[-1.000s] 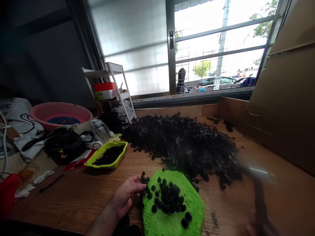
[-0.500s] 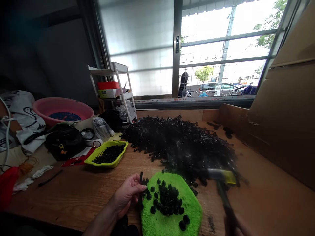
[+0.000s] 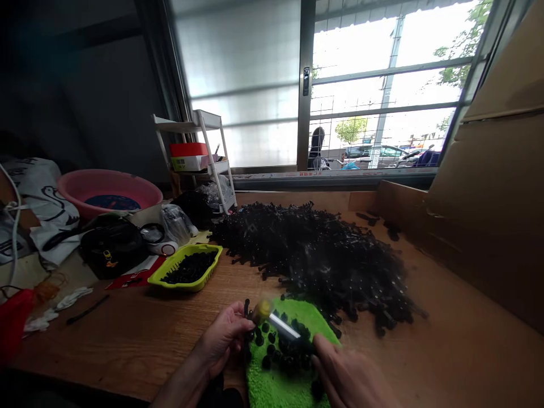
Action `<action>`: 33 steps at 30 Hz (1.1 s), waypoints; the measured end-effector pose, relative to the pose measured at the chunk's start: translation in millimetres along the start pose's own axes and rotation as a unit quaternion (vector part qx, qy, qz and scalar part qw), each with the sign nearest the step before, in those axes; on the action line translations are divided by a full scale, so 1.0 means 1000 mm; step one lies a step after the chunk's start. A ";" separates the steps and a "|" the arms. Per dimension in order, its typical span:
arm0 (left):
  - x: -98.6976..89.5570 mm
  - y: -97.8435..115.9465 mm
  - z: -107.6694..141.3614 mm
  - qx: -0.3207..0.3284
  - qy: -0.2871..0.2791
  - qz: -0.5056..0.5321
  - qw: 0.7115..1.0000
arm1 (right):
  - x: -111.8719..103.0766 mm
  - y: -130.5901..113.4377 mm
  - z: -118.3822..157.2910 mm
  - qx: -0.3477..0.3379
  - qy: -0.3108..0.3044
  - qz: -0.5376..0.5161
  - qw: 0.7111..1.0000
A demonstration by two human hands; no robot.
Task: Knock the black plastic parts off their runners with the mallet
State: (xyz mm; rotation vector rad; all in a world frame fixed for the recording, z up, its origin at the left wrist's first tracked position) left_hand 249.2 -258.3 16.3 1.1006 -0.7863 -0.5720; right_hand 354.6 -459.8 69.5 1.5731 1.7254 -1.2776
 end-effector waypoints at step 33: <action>-0.002 0.001 0.001 0.019 -0.094 -0.044 0.994 | -0.009 0.024 0.023 0.108 0.067 -0.092 0.988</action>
Point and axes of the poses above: each hand's wrist, its own z-axis away from the middle knuckle, its own x-axis out of the palm, y = z × x, the point moved 4 cm from there along -z, towards the middle knuckle
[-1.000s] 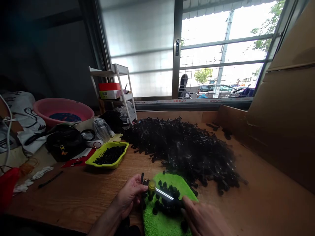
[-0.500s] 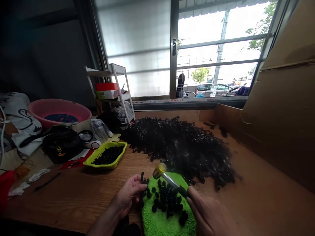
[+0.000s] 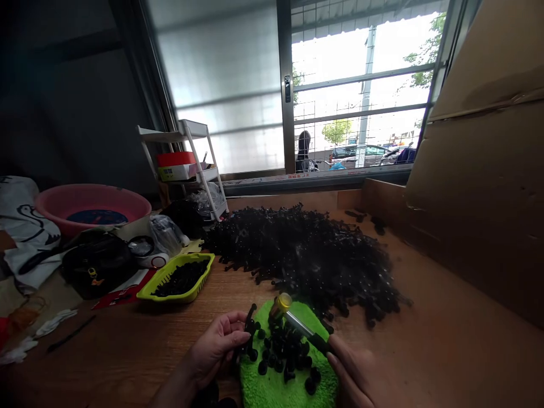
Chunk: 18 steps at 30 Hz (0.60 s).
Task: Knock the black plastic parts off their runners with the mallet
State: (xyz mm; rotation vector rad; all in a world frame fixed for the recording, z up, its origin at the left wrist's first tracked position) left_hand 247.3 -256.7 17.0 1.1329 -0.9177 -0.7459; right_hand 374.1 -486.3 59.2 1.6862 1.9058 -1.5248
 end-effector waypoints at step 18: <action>-0.001 0.001 -0.005 -0.037 0.007 -0.011 0.999 | 0.004 -0.014 -0.007 -0.045 0.024 -0.006 0.999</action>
Point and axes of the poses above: each hand's wrist, its own z-axis away from the middle knuckle, its own x-axis out of the palm, y = z × x, the point moved 4 cm from there along -z, towards the middle knuckle
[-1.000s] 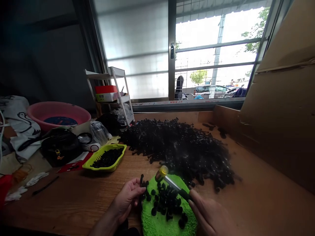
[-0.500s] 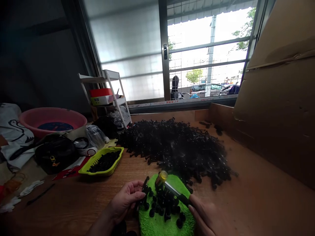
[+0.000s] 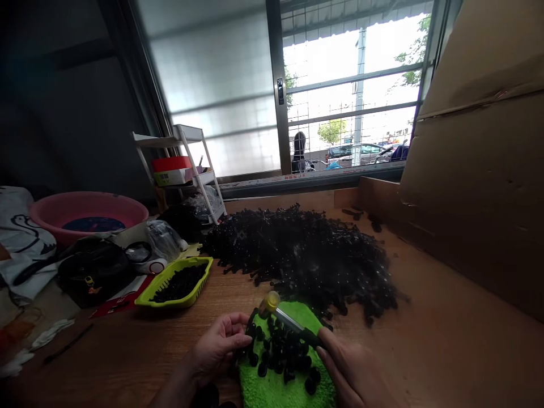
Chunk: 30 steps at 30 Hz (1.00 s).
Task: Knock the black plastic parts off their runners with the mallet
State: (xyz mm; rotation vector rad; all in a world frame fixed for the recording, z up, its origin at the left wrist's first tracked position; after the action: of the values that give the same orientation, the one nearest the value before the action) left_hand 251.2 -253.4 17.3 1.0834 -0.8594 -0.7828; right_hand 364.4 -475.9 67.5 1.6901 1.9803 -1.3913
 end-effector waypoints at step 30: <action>-0.001 0.034 -0.030 0.037 -0.055 -0.029 0.997 | -0.013 0.030 0.014 0.165 0.017 -0.108 0.980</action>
State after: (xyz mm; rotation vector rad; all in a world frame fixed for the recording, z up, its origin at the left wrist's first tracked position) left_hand 281.0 -231.0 42.3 1.1417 -0.9602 -0.8716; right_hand 388.5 -497.9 52.8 1.6699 2.0980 -1.8676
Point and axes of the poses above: each hand's wrist, its own z-axis away from the middle knuckle, its own x-axis out of the palm, y = z × x, the point moved 4 cm from there along -z, towards the middle knuckle
